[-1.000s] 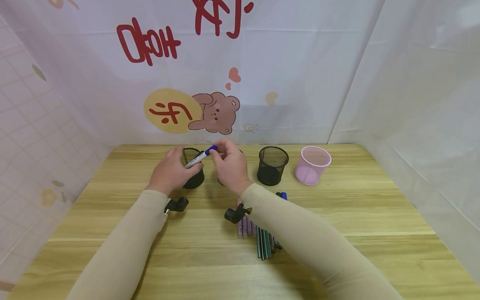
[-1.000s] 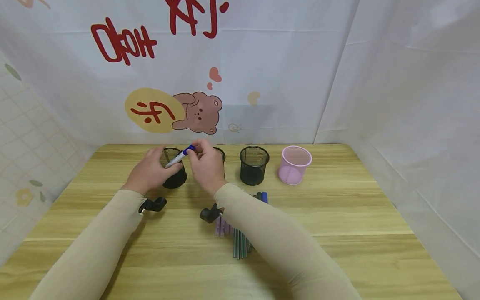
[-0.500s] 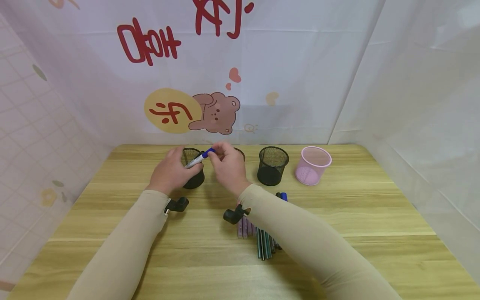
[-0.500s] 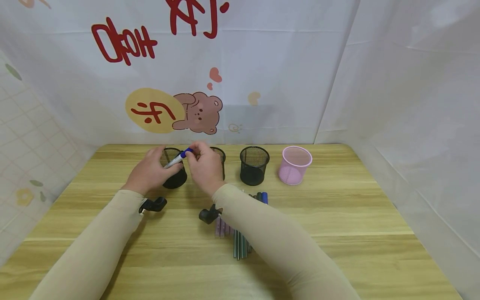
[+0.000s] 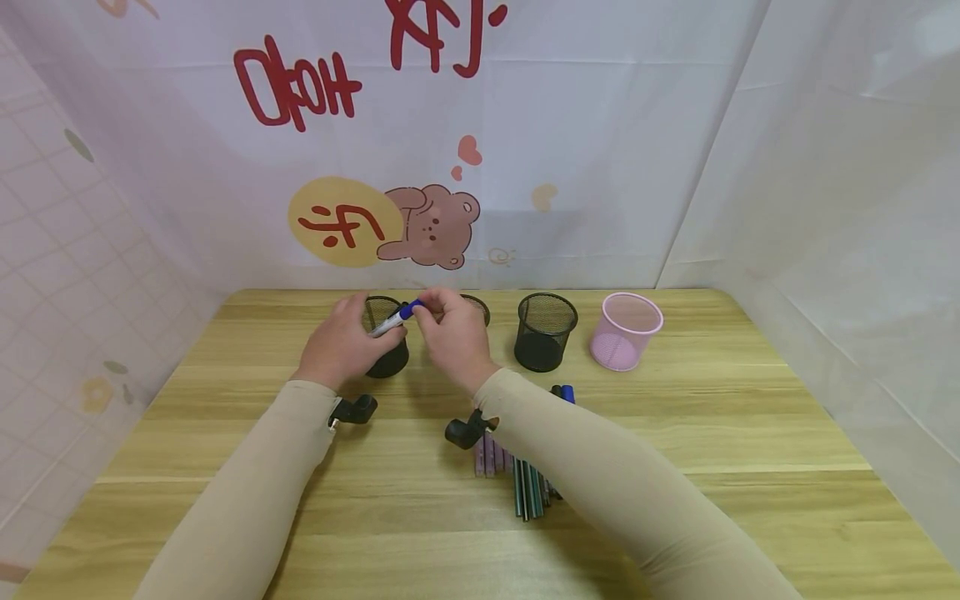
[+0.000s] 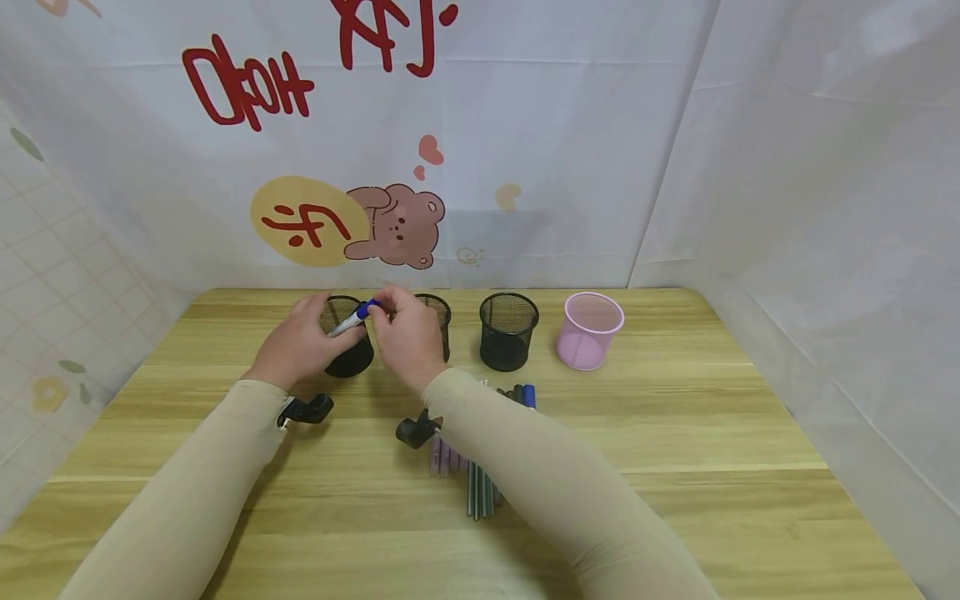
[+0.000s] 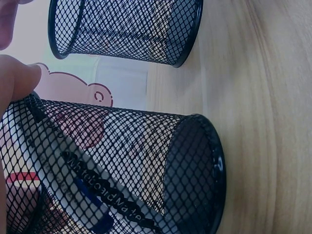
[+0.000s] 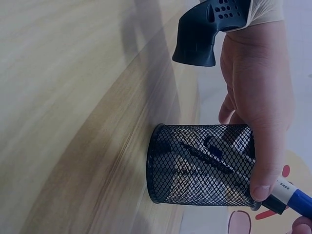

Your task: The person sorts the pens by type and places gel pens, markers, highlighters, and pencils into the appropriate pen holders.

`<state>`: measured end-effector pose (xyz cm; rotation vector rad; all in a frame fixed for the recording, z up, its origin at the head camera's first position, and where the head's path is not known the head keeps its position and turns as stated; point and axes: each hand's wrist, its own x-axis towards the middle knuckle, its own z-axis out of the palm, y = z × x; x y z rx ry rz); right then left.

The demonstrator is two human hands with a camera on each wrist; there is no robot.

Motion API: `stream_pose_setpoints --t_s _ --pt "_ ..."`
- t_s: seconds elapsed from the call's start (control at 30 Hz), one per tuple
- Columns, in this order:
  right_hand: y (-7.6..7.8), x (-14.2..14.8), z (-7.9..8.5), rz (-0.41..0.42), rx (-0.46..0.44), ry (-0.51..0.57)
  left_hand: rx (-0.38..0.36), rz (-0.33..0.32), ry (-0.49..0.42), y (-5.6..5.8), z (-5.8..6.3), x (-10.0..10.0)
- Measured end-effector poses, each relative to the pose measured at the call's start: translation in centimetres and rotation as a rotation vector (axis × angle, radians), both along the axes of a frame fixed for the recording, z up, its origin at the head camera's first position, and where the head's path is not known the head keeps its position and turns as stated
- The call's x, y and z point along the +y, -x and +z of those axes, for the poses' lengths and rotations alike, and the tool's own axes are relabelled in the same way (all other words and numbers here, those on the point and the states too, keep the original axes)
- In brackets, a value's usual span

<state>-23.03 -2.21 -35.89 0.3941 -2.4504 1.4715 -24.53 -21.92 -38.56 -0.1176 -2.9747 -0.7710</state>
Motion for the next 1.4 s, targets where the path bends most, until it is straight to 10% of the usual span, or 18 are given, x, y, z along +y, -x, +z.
stream_pose_setpoints --t_s 1.4 --pt "-1.2 4.0 1.6 0.085 -0.056 -0.063 -0.001 0.004 0.004 -0.2 0.1 0.1"
